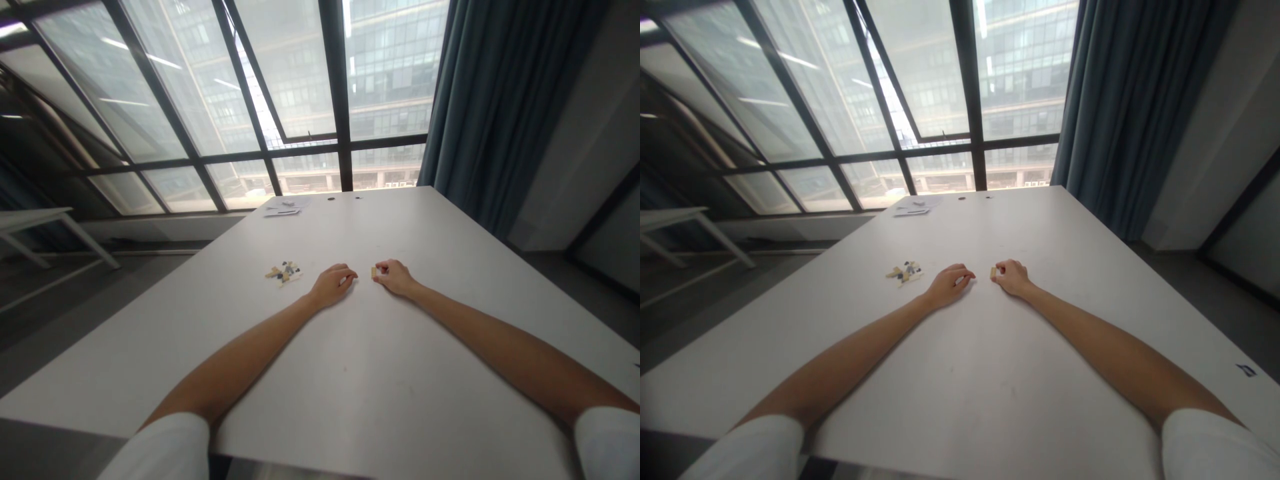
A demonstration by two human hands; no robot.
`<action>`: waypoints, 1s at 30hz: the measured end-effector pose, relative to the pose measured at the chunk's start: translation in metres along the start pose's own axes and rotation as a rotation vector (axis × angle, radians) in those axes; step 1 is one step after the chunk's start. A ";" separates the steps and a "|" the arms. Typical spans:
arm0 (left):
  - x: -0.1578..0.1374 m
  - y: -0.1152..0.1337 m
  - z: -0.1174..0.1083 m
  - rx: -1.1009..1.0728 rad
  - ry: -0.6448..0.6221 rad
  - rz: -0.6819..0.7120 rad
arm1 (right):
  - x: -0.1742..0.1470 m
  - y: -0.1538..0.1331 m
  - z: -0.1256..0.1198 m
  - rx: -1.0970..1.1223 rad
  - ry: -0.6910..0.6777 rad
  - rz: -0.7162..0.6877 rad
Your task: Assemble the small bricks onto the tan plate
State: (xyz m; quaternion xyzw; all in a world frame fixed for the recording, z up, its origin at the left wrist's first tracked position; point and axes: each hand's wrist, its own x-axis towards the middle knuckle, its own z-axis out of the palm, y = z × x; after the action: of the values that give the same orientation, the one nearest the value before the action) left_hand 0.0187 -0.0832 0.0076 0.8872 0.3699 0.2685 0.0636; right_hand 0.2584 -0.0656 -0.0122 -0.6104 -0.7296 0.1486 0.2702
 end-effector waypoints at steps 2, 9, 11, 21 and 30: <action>0.000 0.001 -0.001 0.002 -0.004 -0.005 | 0.000 0.001 0.001 0.004 0.003 0.001; 0.000 0.001 0.000 0.008 0.002 0.011 | -0.001 0.001 0.000 0.018 0.008 -0.002; 0.000 0.000 0.001 0.008 0.007 0.014 | 0.000 0.002 0.001 0.037 0.014 -0.006; -0.001 -0.001 0.002 0.017 -0.001 0.016 | 0.006 0.008 0.004 0.599 0.270 0.157; -0.001 0.002 0.000 0.026 -0.011 -0.029 | -0.025 -0.023 -0.003 0.514 0.400 -0.365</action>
State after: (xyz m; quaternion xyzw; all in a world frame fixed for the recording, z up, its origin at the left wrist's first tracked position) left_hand 0.0193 -0.0852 0.0076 0.8840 0.3858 0.2578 0.0580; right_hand 0.2446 -0.0951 -0.0028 -0.3996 -0.6979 0.1542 0.5740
